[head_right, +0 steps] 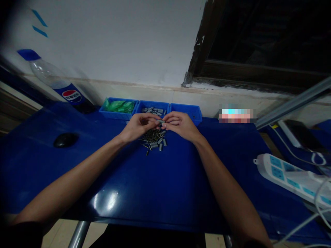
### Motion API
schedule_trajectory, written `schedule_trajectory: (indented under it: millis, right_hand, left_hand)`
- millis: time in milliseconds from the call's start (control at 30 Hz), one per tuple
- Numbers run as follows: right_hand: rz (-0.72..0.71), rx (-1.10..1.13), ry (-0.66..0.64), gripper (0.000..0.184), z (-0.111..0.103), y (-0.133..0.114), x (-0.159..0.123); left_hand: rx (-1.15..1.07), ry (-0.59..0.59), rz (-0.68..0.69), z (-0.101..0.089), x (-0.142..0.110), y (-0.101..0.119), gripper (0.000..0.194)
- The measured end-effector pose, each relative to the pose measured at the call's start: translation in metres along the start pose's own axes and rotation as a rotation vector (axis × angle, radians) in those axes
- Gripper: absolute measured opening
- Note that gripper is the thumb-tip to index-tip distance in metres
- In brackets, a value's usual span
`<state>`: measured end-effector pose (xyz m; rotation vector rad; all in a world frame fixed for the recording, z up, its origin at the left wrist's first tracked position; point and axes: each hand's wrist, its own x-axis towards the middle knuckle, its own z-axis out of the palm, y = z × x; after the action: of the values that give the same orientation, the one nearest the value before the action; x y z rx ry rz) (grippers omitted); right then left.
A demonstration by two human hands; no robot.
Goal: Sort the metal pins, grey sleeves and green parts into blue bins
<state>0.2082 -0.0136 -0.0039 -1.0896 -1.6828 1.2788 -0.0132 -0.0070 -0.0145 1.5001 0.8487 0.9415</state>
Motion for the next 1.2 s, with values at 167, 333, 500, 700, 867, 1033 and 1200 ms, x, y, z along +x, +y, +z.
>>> schedule_trajectory:
  millis: [167,333,500,700,867,1033,1200]
  right_hand:
    - [0.052,-0.226,-0.083,0.031,-0.005,-0.002,-0.004]
    - [0.038,-0.476,-0.303,0.026,-0.007,0.000,-0.007]
    - [0.028,-0.556,-0.366,0.021,-0.004,0.010,-0.004]
    - [0.063,-0.581,-0.326,0.017,-0.006,0.015,-0.003]
    - [0.091,-0.664,-0.265,0.034,-0.010,0.020,-0.001]
    - [0.095,-0.588,-0.181,0.021,-0.014,0.018,0.001]
    - [0.109,-0.273,0.076,0.024,-0.013,0.009,0.002]
  left_hand:
    - [-0.022,0.173,-0.029,-0.004,0.004,-0.005,0.028]
    - [-0.145,0.346,-0.049,-0.006,0.008,-0.016,0.031]
    - [-0.113,0.344,-0.027,-0.006,0.007,-0.013,0.025]
    - [-0.013,0.206,-0.017,-0.002,0.004,-0.004,0.017]
    - [0.035,0.139,0.012,-0.001,0.003,-0.001,0.015]
    - [0.057,0.124,0.008,-0.003,0.002,-0.001,0.016]
    - [0.087,0.082,0.012,-0.006,0.004,-0.006,0.021]
